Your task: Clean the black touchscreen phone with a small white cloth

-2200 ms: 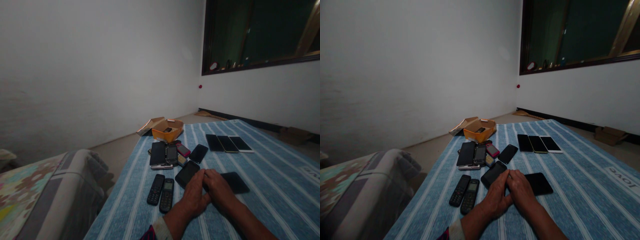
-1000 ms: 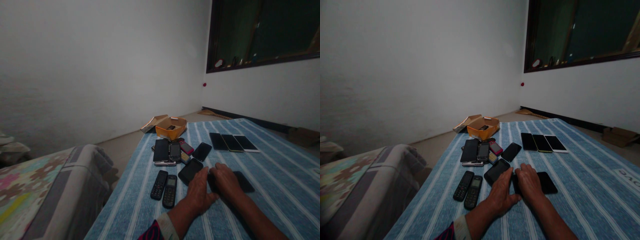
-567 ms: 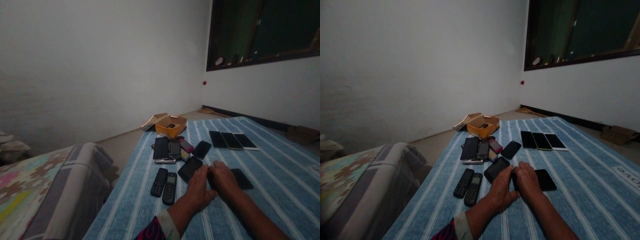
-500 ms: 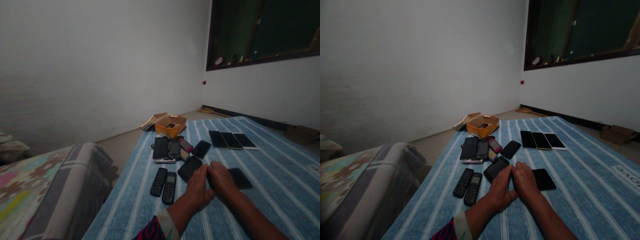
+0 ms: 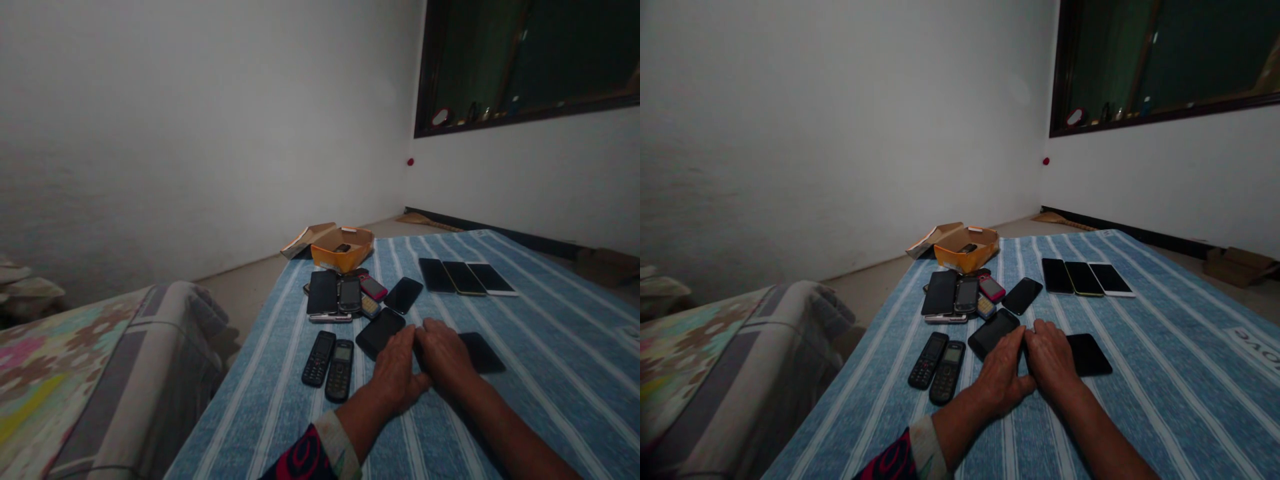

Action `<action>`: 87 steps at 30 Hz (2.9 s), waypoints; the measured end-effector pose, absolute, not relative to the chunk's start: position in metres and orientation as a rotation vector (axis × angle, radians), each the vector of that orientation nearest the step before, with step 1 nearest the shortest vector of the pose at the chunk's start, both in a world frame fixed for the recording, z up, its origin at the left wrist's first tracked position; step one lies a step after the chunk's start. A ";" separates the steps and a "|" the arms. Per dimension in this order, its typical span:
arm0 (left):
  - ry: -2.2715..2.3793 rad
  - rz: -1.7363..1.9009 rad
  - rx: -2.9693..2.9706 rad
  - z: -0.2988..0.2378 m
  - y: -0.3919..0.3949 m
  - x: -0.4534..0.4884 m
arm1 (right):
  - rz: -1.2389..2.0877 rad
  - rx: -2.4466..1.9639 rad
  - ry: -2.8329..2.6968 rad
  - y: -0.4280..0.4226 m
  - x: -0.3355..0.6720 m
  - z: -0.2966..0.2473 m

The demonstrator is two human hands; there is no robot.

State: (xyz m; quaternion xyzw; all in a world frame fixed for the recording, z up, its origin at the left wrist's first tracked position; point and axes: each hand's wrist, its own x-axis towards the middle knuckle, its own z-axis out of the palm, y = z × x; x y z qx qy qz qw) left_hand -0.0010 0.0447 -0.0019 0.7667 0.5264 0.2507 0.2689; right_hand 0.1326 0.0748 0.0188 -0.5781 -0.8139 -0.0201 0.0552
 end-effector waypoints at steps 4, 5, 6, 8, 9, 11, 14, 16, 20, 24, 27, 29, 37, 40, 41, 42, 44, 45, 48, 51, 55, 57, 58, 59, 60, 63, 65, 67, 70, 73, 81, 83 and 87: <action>1.426 0.647 2.066 -0.002 0.045 -0.001 | -0.077 -1.870 -2.446 0.077 0.137 0.023; 1.428 0.635 2.065 -0.002 0.045 -0.001 | -0.075 -1.877 -2.441 0.077 0.138 0.022; 1.426 0.629 2.065 -0.002 0.045 -0.001 | -0.070 -1.866 -2.440 0.077 0.138 0.022; 1.420 0.647 2.068 -0.001 0.045 -0.001 | -0.052 -1.806 -2.449 0.077 0.136 0.019; 1.419 0.661 2.071 -0.001 0.046 -0.001 | -0.044 -1.773 -2.454 0.076 0.135 0.018; 1.423 0.679 2.071 -0.002 0.046 -0.001 | -0.040 -1.740 -2.456 0.075 0.132 0.017; 1.429 0.660 2.067 -0.004 0.046 -0.002 | -0.059 -1.773 -2.452 0.074 0.134 0.020; 1.420 0.645 2.071 -0.006 0.046 -0.003 | -0.076 -1.818 -2.450 0.076 0.140 0.023; 1.420 0.637 2.066 -0.009 0.046 -0.004 | -0.149 -1.928 -2.398 0.080 0.152 0.024; 1.438 0.628 2.063 -0.005 0.046 -0.003 | -0.110 -1.865 -2.413 0.079 0.148 0.020; 1.446 0.624 2.064 -0.001 0.046 -0.001 | -0.040 -1.757 -2.457 0.076 0.138 0.017; 1.448 0.624 2.070 0.000 0.047 0.000 | -0.040 -1.748 -2.460 0.076 0.135 0.018; 1.469 0.623 2.046 -0.006 0.047 -0.002 | -0.134 -1.924 -2.404 0.083 0.157 0.024; 1.452 0.631 2.053 0.000 0.046 -0.001 | -0.149 -2.010 -2.348 0.086 0.169 0.025; 1.449 0.633 2.054 0.001 0.046 -0.001 | -0.152 -2.044 -2.325 0.087 0.172 0.025; 1.446 0.633 2.056 0.003 0.046 -0.001 | -0.156 -2.074 -2.303 0.088 0.175 0.026; 1.451 0.629 2.061 0.004 0.045 -0.001 | -0.166 -2.110 -2.274 0.088 0.175 0.026; 1.455 0.621 2.063 0.003 0.046 -0.002 | -0.165 -2.103 -2.277 0.087 0.173 0.026; 1.455 0.605 2.073 0.001 0.047 -0.002 | -0.117 -1.963 -2.355 0.082 0.160 0.023; 1.451 0.639 2.088 0.000 0.048 -0.001 | -0.053 -1.780 -2.411 0.076 0.144 0.018; 1.450 0.674 2.100 0.001 0.049 -0.001 | -0.050 -1.721 -2.413 0.074 0.136 0.016; 1.450 0.665 2.105 0.002 0.049 -0.001 | -0.050 -1.731 -2.419 0.074 0.138 0.017; 1.452 0.658 2.106 0.002 0.049 -0.001 | -0.054 -1.744 -2.421 0.075 0.139 0.018; 1.451 0.647 2.108 0.001 0.049 -0.001 | -0.062 -1.764 -2.420 0.075 0.141 0.019; 1.451 0.636 2.112 0.001 0.049 -0.002 | -0.071 -1.791 -2.418 0.076 0.144 0.020; 1.454 0.610 2.131 -0.003 0.049 -0.002 | -0.105 -1.867 -2.402 0.080 0.151 0.022; 1.456 0.607 2.141 -0.004 0.049 -0.002 | -0.123 -1.914 -2.382 0.082 0.157 0.023; 1.463 0.597 2.129 -0.005 0.049 -0.002 | -0.128 -1.963 -2.356 0.084 0.161 0.024; 1.463 0.581 2.110 -0.004 0.049 -0.003 | -0.123 -1.999 -2.327 0.085 0.163 0.023; 1.440 0.592 2.115 -0.002 0.049 -0.003 | -0.088 -1.891 -2.357 0.083 0.156 0.018; 1.426 0.638 2.138 0.001 0.050 -0.001 | -0.057 -1.751 -2.428 0.079 0.142 0.017; 1.438 0.624 2.129 -0.001 0.050 -0.001 | -0.080 -1.817 -2.414 0.080 0.147 0.019; 1.445 0.602 2.117 -0.002 0.049 -0.002 | -0.127 -1.972 -2.354 0.085 0.163 0.023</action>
